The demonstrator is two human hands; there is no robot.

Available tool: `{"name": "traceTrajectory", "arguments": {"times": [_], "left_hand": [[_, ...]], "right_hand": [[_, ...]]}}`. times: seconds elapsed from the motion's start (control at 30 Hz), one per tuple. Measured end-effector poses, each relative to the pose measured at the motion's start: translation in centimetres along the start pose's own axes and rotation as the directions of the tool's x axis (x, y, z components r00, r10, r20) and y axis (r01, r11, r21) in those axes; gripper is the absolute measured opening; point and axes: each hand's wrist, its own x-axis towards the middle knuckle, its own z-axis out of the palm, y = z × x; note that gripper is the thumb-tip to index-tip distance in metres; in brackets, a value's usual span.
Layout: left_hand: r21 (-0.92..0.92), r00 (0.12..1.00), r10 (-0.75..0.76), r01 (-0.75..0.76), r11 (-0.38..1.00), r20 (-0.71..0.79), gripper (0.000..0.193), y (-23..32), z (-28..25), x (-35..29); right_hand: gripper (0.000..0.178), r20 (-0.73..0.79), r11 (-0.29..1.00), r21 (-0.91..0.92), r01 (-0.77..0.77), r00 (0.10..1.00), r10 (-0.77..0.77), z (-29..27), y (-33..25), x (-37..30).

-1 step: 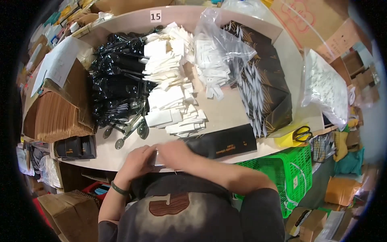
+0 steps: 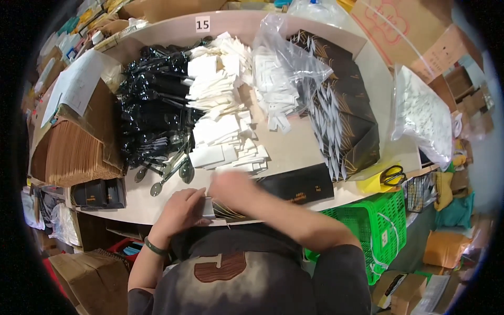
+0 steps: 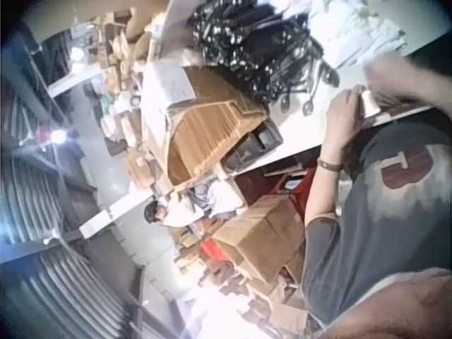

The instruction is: Packaging plastic cutlery into individual plastic sleeves at a factory workstation.

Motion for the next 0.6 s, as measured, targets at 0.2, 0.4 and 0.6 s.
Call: {"name": "traceTrajectory", "arguments": {"times": [0.2, 0.4, 0.6], "left_hand": [[-0.064, 0.961, -0.138, 0.126, 0.99, -0.241, 0.063, -2.3, 0.3, -2.6], [-0.066, 0.769, -0.372, 0.398, 0.915, -0.521, 0.033, -4.7, -1.0, -7.4], [0.089, 0.809, -0.311, 0.405, 0.91, -0.5, 0.025, -6.5, -0.1, -2.9]], "right_hand": [[0.016, -0.449, 0.806, -0.225, -0.547, 0.793, 0.413, -3.7, 20.3, 1.2], [0.012, -0.562, 0.97, -0.231, -0.075, 0.824, -0.071, -5.9, 13.8, -1.1], [0.01, -0.112, 0.871, -0.223, 0.438, 0.876, -0.47, -3.3, 3.8, 4.9]]}}
